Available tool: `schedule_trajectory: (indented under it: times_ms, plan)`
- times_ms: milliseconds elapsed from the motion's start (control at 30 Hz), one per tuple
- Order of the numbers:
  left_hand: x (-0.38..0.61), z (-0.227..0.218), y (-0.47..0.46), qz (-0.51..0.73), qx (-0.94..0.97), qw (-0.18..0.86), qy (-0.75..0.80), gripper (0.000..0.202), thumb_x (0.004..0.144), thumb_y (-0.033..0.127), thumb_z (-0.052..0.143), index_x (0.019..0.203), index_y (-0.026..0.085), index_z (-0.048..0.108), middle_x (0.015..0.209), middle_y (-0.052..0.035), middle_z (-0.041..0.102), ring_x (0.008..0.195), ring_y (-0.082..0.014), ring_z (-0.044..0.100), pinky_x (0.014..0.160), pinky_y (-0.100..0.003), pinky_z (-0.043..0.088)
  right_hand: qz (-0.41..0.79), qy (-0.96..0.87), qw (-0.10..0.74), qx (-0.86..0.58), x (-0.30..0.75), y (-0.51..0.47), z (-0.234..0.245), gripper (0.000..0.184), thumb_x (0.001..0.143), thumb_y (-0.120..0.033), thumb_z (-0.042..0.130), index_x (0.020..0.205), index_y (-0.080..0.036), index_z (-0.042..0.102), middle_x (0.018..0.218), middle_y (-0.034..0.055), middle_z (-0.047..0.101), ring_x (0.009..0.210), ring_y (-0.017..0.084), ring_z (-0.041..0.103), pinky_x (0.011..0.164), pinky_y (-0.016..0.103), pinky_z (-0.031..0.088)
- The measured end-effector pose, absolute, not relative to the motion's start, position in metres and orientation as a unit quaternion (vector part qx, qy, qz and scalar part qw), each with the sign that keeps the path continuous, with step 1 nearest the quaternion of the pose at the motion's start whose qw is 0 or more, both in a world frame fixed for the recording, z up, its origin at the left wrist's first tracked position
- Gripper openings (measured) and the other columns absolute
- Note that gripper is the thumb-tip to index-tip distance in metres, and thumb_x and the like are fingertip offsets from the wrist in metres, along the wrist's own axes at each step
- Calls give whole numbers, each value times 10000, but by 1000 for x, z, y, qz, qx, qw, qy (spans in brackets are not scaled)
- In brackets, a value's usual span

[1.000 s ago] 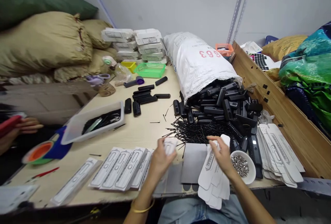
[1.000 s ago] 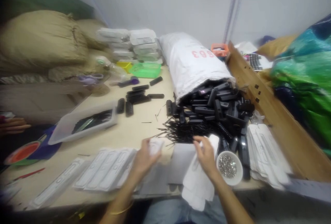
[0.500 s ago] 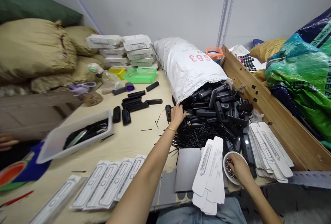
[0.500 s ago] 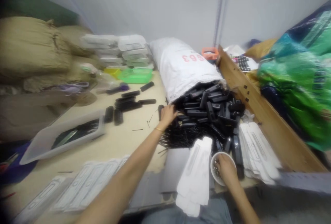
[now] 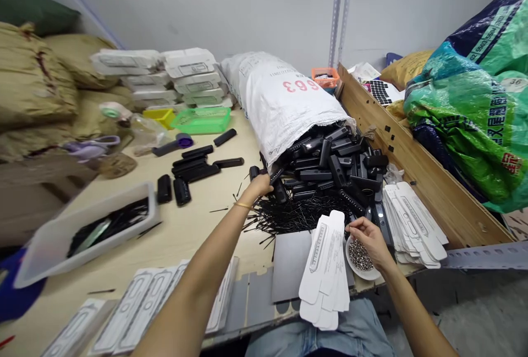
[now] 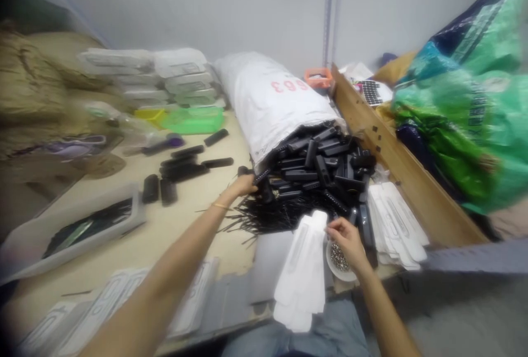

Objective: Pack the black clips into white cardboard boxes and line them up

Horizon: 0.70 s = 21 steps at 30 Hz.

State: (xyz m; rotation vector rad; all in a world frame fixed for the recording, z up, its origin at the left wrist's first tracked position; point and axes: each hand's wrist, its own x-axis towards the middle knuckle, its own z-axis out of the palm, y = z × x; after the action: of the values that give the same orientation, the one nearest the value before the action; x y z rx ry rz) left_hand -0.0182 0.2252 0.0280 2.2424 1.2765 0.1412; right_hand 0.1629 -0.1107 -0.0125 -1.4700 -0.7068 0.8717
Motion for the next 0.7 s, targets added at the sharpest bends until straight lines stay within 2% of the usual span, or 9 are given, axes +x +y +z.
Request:
schedule_trajectory:
  times_ms: [67, 100, 200, 233, 300, 433, 567, 700]
  plan:
    - [-44, 36, 212, 78, 790, 386, 471, 147, 688, 192, 658, 783, 110, 581, 694, -57, 615, 751, -205, 607, 738, -355, 487, 381, -275, 642, -605, 155, -97, -7, 255, 744, -379, 662, 837, -157, 578, 808, 49, 633, 641, 127, 534, 622, 263, 438]
    - [-57, 38, 201, 96, 765, 437, 464, 155, 712, 199, 633, 828, 113, 578, 720, -62, 631, 760, -204, 620, 744, -351, 497, 382, -267, 654, -596, 151, -90, -5, 260, 734, -378, 676, 831, -157, 578, 800, 47, 636, 637, 125, 535, 627, 266, 442]
    - [-86, 37, 158, 178, 659, 600, 416, 230, 795, 245, 562, 988, 120, 554, 969, -107, 654, 914, -196, 630, 845, -355, 501, 395, -262, 675, -565, 137, -71, 0, 248, 731, -371, 684, 815, -165, 574, 771, 35, 644, 657, 130, 559, 678, 285, 458]
    - [-89, 36, 141, 227, 577, 686, 381, 260, 791, 237, 580, 1023, 123, 552, 1057, -120, 636, 995, -204, 608, 903, -371, 479, 400, -265, 680, -554, 132, -65, 1, 240, 734, -367, 682, 810, -168, 571, 767, 31, 647, 665, 131, 567, 692, 289, 461]
    - [-87, 32, 111, 278, 453, 784, 322, 328, 760, 192, 635, 1074, 154, 548, 1150, -106, 612, 1102, -209, 560, 987, -389, 423, 408, -277, 684, -537, 121, -55, 5, 225, 744, -359, 674, 802, -173, 562, 787, 31, 655, 673, 130, 576, 697, 290, 466]
    - [-60, 34, 72, 328, 348, 829, 290, 360, 744, 157, 662, 1088, 190, 557, 1147, -78, 632, 1133, -214, 548, 1028, -406, 377, 376, -319, 664, -562, 98, -43, 12, 191, 783, -350, 631, 816, -174, 565, 815, 35, 643, 692, 132, 572, 678, 280, 466]
    - [-38, 38, 57, 385, 256, 831, 309, 259, 780, 218, 640, 1029, 160, 597, 1096, -77, 652, 1090, -212, 578, 982, -387, 436, 266, -373, 641, -616, 84, -41, 14, 154, 839, -330, 553, 832, -180, 587, 829, 34, 617, 790, 151, 565, 745, 293, 456]
    - [-32, 34, 49, 355, 210, 854, 317, 205, 788, 215, 638, 971, 127, 616, 1025, -92, 671, 1033, -223, 607, 939, -413, 479, 218, -389, 650, -616, 81, -38, 17, 121, 860, -285, 523, 815, -187, 579, 822, 24, 594, 789, 147, 548, 743, 285, 442]
